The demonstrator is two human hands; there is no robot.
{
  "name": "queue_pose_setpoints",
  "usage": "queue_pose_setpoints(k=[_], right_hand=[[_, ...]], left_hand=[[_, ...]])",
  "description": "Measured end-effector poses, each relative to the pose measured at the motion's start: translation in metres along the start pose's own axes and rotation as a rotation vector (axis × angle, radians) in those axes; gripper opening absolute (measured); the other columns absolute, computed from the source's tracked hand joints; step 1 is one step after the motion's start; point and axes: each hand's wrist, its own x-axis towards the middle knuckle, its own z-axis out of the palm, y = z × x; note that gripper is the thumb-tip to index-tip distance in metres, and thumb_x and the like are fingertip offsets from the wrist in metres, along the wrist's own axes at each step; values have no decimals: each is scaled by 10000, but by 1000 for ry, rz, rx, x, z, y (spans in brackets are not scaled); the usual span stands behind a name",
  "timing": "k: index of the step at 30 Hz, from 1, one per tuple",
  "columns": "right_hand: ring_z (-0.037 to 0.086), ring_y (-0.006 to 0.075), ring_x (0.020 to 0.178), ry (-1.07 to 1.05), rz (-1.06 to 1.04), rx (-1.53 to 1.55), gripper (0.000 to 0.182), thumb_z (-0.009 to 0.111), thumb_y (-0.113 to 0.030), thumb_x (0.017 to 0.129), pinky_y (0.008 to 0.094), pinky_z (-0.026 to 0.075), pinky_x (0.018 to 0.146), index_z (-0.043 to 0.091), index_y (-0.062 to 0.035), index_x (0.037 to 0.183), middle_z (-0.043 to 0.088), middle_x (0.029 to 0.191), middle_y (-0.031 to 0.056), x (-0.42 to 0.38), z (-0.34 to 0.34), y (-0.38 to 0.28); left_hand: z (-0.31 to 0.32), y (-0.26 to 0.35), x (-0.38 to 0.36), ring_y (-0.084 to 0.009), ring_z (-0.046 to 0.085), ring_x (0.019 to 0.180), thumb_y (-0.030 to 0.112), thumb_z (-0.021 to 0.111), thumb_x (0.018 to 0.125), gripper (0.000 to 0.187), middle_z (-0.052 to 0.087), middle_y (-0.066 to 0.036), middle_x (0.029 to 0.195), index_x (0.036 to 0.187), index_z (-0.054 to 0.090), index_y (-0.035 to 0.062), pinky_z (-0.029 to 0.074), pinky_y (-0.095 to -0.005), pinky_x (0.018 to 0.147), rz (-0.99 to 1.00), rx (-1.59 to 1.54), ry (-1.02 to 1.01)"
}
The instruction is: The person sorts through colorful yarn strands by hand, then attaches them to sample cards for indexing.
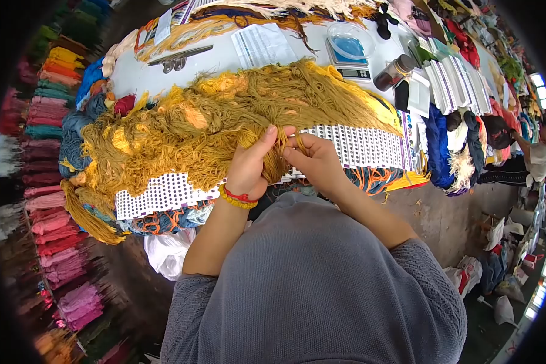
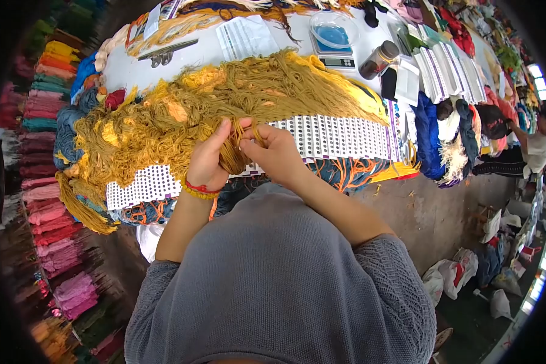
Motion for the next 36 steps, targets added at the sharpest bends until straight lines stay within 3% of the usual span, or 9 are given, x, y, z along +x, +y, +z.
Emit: queue_pose_setpoints(k=[2,4,6,8,11,14,16,29,36], right_hand=[[475,20,653,16,0,10,95,551,-70,821,174,384,570,576,2,876,570,741,-11,3,-4,7],[331,10,484,58,-116,132,111,583,-120,788,193,254,423,585,-16,826,437,545,-57,4,-5,9],[363,10,497,41,-120,75,110,579,-116,792,188,278,434,583,-11,821,465,559,-48,7,-13,17],[395,9,509,24,-127,17,109,576,-113,796,184,303,444,580,-6,816,494,572,-39,7,-17,16],[420,-2,540,-23,-60,-41,79,550,-86,824,152,322,468,569,-13,845,600,721,3,2,-16,3],[392,-9,505,-13,-67,128,82,551,-102,825,150,293,433,567,-22,818,603,695,5,0,-12,-6],[553,55,676,-37,-38,170,94,537,-77,822,172,410,574,556,12,847,612,763,42,-1,-13,-8],[566,52,657,41,-96,183,72,555,-59,805,160,377,523,545,4,772,571,690,1,3,-2,4],[504,19,593,51,-111,182,72,558,-59,800,163,336,488,550,-3,755,554,659,-13,4,0,9]], left_hand=[[5,2,1,-174,574,839,259,422,901,366,582,-121,966,1107,501,-33,482,-301,729,-44,-99,17],[12,2,0,-169,576,829,210,455,885,325,586,-110,953,1107,504,-23,485,-298,716,-9,-86,48],[15,0,0,-164,578,819,160,489,870,295,589,-99,939,1108,507,-13,489,-296,704,26,-72,76],[16,-3,0,-91,560,747,69,564,816,271,579,-36,914,1081,537,22,493,-232,620,84,-8,81],[13,-5,2,-88,557,738,29,570,801,285,567,-15,883,1083,535,27,490,-215,604,109,-14,79],[14,-2,0,-87,554,745,36,567,805,289,556,-3,860,1090,527,25,490,-220,607,102,-18,99],[13,-3,0,-87,553,759,34,565,805,292,552,2,857,1094,523,30,494,-225,612,113,-23,93],[7,2,-4,-77,536,766,20,561,805,318,546,16,880,1117,507,50,502,-231,616,125,9,92],[4,3,-5,-74,534,760,32,558,810,312,543,17,876,1117,507,47,501,-225,608,120,2,85]])
